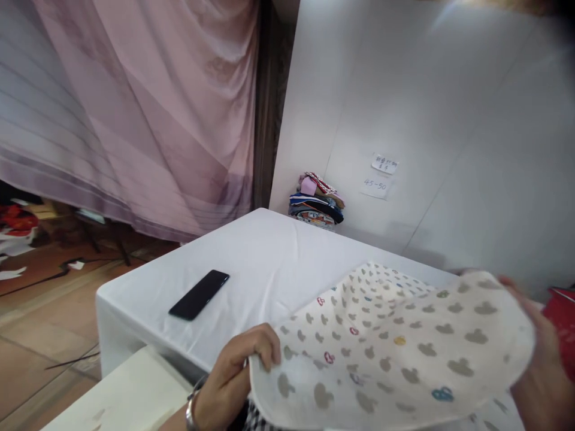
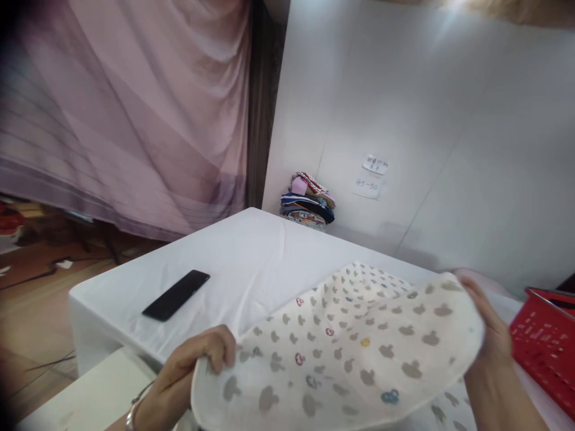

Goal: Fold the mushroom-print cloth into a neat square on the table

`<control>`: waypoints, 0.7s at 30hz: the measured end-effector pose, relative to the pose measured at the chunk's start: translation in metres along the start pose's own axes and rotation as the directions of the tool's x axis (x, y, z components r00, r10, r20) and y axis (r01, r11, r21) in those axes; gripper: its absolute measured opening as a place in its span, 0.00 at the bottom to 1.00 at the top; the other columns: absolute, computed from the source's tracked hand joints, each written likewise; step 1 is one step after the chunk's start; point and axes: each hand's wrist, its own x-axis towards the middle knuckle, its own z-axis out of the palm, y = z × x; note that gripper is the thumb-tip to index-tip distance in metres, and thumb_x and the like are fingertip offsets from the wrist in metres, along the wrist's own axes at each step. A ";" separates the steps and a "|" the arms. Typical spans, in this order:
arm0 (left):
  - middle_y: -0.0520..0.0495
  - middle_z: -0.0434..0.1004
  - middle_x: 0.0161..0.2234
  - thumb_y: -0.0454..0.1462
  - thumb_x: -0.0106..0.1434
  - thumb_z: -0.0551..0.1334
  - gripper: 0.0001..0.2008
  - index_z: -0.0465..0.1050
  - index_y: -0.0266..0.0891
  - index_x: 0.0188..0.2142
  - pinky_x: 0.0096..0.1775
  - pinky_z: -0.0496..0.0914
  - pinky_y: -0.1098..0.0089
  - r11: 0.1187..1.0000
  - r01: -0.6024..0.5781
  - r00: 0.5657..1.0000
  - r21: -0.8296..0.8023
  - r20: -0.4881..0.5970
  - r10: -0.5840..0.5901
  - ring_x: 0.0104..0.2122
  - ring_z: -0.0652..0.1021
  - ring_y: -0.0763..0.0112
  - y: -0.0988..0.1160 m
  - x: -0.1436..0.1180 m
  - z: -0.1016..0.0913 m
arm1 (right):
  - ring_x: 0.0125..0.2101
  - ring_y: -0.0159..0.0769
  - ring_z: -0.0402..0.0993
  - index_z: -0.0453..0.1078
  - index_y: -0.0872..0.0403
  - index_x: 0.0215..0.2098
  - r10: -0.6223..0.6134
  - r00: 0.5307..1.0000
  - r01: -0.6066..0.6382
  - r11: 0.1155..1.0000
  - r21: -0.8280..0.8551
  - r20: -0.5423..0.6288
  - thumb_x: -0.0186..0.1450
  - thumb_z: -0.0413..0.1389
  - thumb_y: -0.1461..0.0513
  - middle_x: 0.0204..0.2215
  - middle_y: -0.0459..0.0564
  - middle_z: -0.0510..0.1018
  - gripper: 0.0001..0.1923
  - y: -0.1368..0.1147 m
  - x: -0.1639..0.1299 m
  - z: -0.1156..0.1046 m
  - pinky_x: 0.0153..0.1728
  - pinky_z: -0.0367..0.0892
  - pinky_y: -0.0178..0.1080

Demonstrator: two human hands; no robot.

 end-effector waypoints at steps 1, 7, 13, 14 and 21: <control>0.44 0.71 0.25 0.42 0.60 0.56 0.10 0.67 0.44 0.23 0.29 0.64 0.64 0.999 0.022 0.998 -0.028 -0.054 -0.024 0.26 0.70 0.65 -0.003 0.001 -0.004 | 0.35 0.39 0.76 0.72 0.42 0.35 0.082 0.995 -0.088 0.989 0.115 0.061 0.57 0.53 0.56 0.41 0.54 0.76 0.09 -0.008 0.002 0.004 0.32 0.70 0.44; 0.47 0.68 0.24 0.41 0.51 0.62 0.08 0.67 0.41 0.20 0.24 0.62 0.69 0.954 0.094 0.895 -0.284 -0.397 -0.206 0.23 0.67 0.70 -0.029 0.017 -0.029 | 0.39 0.32 0.72 0.73 0.41 0.34 -0.033 0.997 -0.013 0.845 0.535 0.076 0.57 0.55 0.63 0.44 0.48 0.74 0.09 -0.051 0.039 0.044 0.37 0.68 0.41; 0.54 0.66 0.19 0.41 0.42 0.65 0.13 0.67 0.39 0.27 0.22 0.61 0.73 0.848 0.272 0.579 -0.456 -0.626 -0.522 0.20 0.66 0.74 -0.095 0.047 -0.054 | 0.28 0.33 0.74 0.71 0.57 0.32 0.124 0.907 -0.282 0.888 0.364 0.402 0.53 0.55 0.71 0.28 0.52 0.76 0.09 -0.061 0.082 0.165 0.29 0.73 0.36; 0.55 0.65 0.19 0.42 0.43 0.64 0.13 0.67 0.39 0.28 0.22 0.60 0.73 0.868 0.294 0.539 -0.401 -0.680 -0.497 0.19 0.65 0.74 -0.108 0.051 -0.057 | 0.28 0.33 0.74 0.70 0.58 0.32 0.125 0.897 -0.291 0.889 0.353 0.425 0.53 0.54 0.71 0.26 0.51 0.75 0.08 -0.065 0.087 0.195 0.28 0.73 0.35; 0.53 0.67 0.22 0.41 0.53 0.55 0.11 0.71 0.39 0.33 0.29 0.62 0.73 0.789 0.549 0.441 0.275 -0.897 0.006 0.25 0.68 0.72 -0.172 0.057 -0.077 | 0.33 0.26 0.71 0.65 0.57 0.48 -0.135 0.836 -0.166 0.862 0.479 0.531 0.61 0.48 0.70 0.39 0.49 0.73 0.17 -0.120 0.088 0.402 0.37 0.70 0.37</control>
